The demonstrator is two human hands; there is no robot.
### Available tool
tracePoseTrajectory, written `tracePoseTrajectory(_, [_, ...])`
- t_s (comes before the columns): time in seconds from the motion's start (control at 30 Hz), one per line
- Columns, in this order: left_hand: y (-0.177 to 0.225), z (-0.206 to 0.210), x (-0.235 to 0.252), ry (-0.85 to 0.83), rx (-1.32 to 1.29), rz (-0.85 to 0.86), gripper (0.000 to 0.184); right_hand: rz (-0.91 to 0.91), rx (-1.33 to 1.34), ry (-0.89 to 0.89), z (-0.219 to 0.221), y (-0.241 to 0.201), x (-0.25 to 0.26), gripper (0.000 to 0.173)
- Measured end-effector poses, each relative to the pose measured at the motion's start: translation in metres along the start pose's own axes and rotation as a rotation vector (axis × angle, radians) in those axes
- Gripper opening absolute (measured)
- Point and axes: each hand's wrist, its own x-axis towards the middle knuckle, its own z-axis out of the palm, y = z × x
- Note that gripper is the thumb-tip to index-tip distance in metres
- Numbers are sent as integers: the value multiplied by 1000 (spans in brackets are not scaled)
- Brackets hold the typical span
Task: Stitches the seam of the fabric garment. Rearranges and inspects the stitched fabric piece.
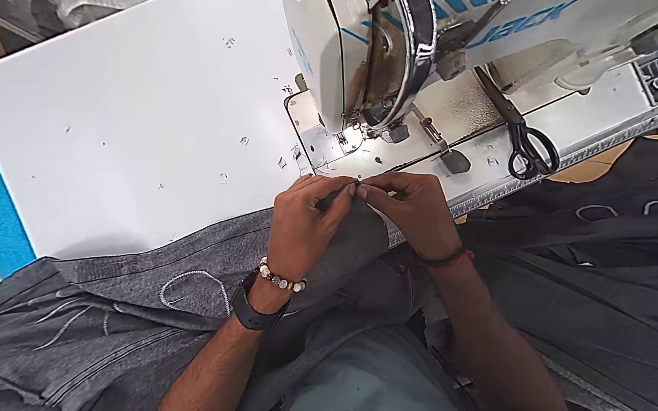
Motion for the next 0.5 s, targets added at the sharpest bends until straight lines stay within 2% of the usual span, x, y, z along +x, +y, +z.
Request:
tracePoseTrajectory(0.07, [2,-3,-1,-24,25,-18,18,13,29,11,1,-1,0,6])
tracePoseTrajectory(0.17, [9,-7,-1,-68,119,-96,20,-23,-116,181,15,4,-3,6])
tracePoseTrajectory(0.27, [14,-5,-2,-55,172,-149,19,-222,-395,405,36,15,-8,7])
tracePoseTrajectory(0.33, [15,-3,-2,-35,184,-144,18,-374,-544,494,43,17,-8,7])
tracePoseTrajectory(0.5, [14,-2,0,-26,197,-65,22,-502,-800,457,41,9,-15,12])
